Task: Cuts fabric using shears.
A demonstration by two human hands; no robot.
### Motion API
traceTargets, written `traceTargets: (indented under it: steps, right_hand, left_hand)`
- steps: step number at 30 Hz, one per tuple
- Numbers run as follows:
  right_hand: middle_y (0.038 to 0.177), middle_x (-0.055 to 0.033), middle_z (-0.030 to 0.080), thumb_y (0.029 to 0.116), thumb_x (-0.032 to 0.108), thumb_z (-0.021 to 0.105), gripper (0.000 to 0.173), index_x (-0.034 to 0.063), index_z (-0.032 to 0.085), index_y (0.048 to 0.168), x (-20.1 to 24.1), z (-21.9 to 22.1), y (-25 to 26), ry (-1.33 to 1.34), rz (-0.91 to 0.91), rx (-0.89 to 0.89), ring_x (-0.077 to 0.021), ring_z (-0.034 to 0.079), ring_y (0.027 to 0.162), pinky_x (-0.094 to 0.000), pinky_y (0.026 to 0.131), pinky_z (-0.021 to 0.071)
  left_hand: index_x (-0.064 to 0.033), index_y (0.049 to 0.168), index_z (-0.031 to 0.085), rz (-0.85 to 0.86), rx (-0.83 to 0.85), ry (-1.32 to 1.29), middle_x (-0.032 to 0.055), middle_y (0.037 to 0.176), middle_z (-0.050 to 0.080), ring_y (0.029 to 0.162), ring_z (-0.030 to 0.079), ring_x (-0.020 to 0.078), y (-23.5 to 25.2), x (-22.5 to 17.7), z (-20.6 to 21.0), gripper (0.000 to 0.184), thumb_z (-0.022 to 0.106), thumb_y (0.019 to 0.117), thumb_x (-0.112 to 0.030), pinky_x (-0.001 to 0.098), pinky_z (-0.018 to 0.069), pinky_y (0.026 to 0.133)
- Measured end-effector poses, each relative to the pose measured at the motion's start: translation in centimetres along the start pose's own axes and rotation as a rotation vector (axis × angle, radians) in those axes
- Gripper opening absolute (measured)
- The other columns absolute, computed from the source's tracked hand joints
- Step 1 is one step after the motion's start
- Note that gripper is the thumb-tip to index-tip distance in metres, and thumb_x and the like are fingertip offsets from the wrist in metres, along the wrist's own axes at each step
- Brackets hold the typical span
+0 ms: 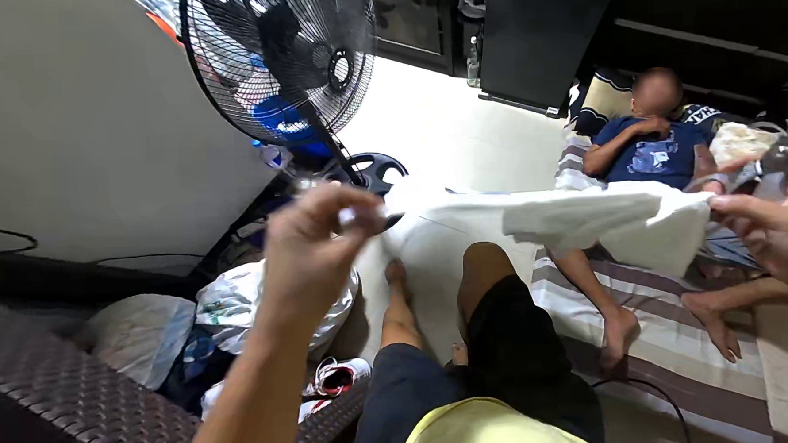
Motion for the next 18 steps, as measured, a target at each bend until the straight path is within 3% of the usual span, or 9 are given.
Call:
traceTargets:
  steps: [2,5,6,9,11,14,16,18]
  right_hand:
    - [0.092,0.0098,0.066,0.0831,0.018,0.071,0.041,0.019,0.06,0.123,-2.6,-0.9,-2.2,-0.128,0.091,0.026,-0.0002,0.065,0.076,-0.0213,0.067,0.0579]
    - [0.095,-0.0004,0.063,0.0859,0.005,0.069,0.042,0.0011,0.056,0.126,-7.3,0.6,-6.0,-0.272,0.346,0.129,-0.0037,0.063,0.078,-0.0246,0.072,0.0567]
    - [0.095,-0.005,0.063,0.0884,0.002,0.068,0.041,-0.002,0.056,0.128,-9.2,1.5,-7.1,-0.34,0.415,0.173,-0.0073,0.062,0.077,-0.028,0.072,0.0559]
    - [0.099,-0.0192,0.063,0.0949,-0.002,0.06,0.035,-0.0051,0.056,0.13,-13.2,4.0,-9.8,-0.513,0.558,0.291,-0.0231,0.061,0.079,-0.0436,0.074,0.0524]
    - [0.093,-0.0151,0.06,0.0952,0.002,0.061,0.034,-0.0044,0.056,0.128,-13.9,5.2,-11.3,-0.5,0.572,0.294,-0.0197,0.057,0.073,-0.0401,0.07,0.0504]
    - [0.09,-0.004,0.058,0.0927,0.008,0.059,0.036,-0.0031,0.056,0.127,-12.6,6.9,-13.0,-0.33,0.552,0.281,-0.0051,0.053,0.066,-0.0237,0.063,0.0471]
    - [0.087,-0.0016,0.059,0.0913,0.006,0.059,0.034,-0.0049,0.056,0.124,-11.3,8.6,-13.5,-0.281,0.52,0.276,-0.0007,0.056,0.064,-0.0173,0.06,0.0499]
    - [0.095,-0.0082,0.059,0.0927,0.004,0.058,0.034,-0.0062,0.055,0.125,-11.1,10.5,-13.6,-0.303,0.511,0.271,-0.0066,0.059,0.069,-0.023,0.063,0.0523]
  left_hand:
    - [-0.0095,0.093,0.074,-0.012,0.209,-0.002,-0.0027,0.095,0.069,0.09,0.064,0.0046,-5.6,1.6,3.8,0.01,0.069,0.0874,-0.016,0.0259,0.0555,0.082]
    - [-0.0065,0.092,0.078,-0.166,0.511,0.062,0.0153,0.101,0.071,0.099,0.067,0.0322,-13.7,3.8,11.0,0.009,0.072,0.0855,-0.005,0.0535,0.0548,0.088]
    - [-0.0056,0.093,0.079,-0.235,0.603,0.047,0.0195,0.107,0.07,0.106,0.065,0.0376,-15.8,4.8,13.1,0.01,0.071,0.087,-0.003,0.0573,0.0527,0.092]
    - [-0.0027,0.095,0.078,-0.394,0.734,-0.082,0.0228,0.125,0.063,0.121,0.059,0.0354,-19.6,7.8,16.5,0.012,0.067,0.0898,-0.004,0.0502,0.0476,0.104]
    - [-0.0002,0.098,0.076,-0.523,0.629,-0.215,0.0181,0.124,0.064,0.116,0.062,0.0244,-20.2,9.1,16.6,0.015,0.062,0.0915,-0.002,0.0398,0.0513,0.099]
    - [0.002,0.109,0.067,-0.747,0.328,-0.342,0.0096,0.105,0.069,0.092,0.067,0.0134,-19.7,11.0,16.0,0.018,0.056,0.0952,-0.004,0.0318,0.0559,0.084]
    - [0.0034,0.117,0.063,-0.828,0.236,-0.411,0.0105,0.107,0.068,0.092,0.068,0.0143,-18.5,11.6,16.2,0.023,0.053,0.0982,-0.006,0.0326,0.057,0.084]
    - [0.003,0.124,0.061,-0.824,0.205,-0.454,0.0111,0.114,0.067,0.097,0.067,0.0139,-17.0,11.8,16.9,0.027,0.054,0.1001,-0.009,0.0314,0.0567,0.086]
Point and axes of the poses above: each hand's wrist, its own y-axis towards the middle knuckle, its own z-axis out of the palm, x = y × z, the point moved 5 cm from there along y, towards the middle knuckle
